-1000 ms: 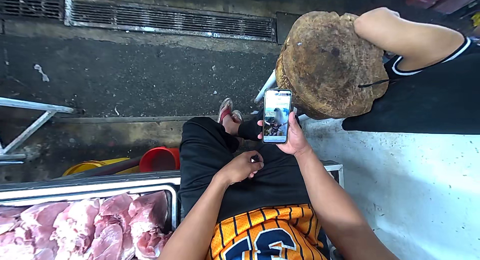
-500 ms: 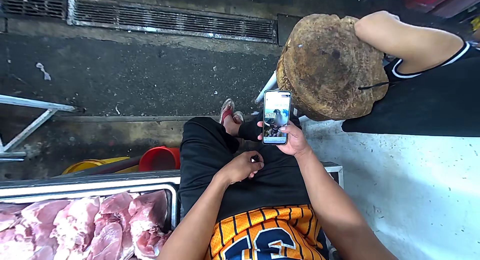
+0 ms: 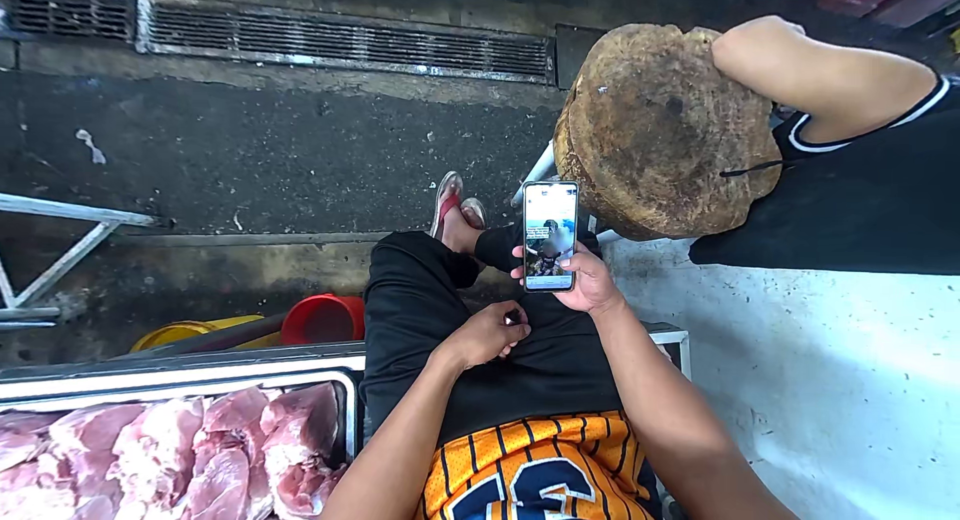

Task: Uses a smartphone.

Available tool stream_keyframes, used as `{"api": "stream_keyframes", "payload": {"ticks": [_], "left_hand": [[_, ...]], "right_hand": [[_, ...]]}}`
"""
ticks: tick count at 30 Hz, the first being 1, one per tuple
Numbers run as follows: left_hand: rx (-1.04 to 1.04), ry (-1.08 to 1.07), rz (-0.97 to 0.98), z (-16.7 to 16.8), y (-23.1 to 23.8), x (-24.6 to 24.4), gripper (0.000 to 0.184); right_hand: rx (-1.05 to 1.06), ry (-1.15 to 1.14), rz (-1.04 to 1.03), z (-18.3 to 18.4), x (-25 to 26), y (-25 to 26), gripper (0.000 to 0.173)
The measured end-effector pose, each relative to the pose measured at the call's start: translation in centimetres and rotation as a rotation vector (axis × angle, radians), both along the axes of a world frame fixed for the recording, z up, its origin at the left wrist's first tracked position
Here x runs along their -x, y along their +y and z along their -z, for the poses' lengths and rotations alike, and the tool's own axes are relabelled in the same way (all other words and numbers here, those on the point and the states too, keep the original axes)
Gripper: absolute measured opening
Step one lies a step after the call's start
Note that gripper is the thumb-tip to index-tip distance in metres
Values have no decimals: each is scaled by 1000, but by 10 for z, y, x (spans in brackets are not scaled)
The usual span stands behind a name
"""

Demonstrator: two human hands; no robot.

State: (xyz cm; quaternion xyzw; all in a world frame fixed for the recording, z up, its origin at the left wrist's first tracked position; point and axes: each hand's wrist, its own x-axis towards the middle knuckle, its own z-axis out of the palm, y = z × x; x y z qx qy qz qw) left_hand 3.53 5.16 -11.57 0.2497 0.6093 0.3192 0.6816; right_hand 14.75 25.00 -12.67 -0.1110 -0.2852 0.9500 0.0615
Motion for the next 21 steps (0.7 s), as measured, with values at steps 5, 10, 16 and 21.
{"api": "stream_keyframes", "payload": {"ticks": [5,10,16,21], "left_hand": [[-12,14,14,3,-1,1,23],[-31,0,-19,8,-6,3,23],[-41,-17,-34,7,-5,3,24],[-11,10,-7,4,-1,1,25]], "right_hand": [[-2,-22,40,4,-3,4,55],[-17,-159,33,-1,0,4,47],[-15,-169,21,-3,4,3,56],[40,-114,48,-6,7,2,54]]}}
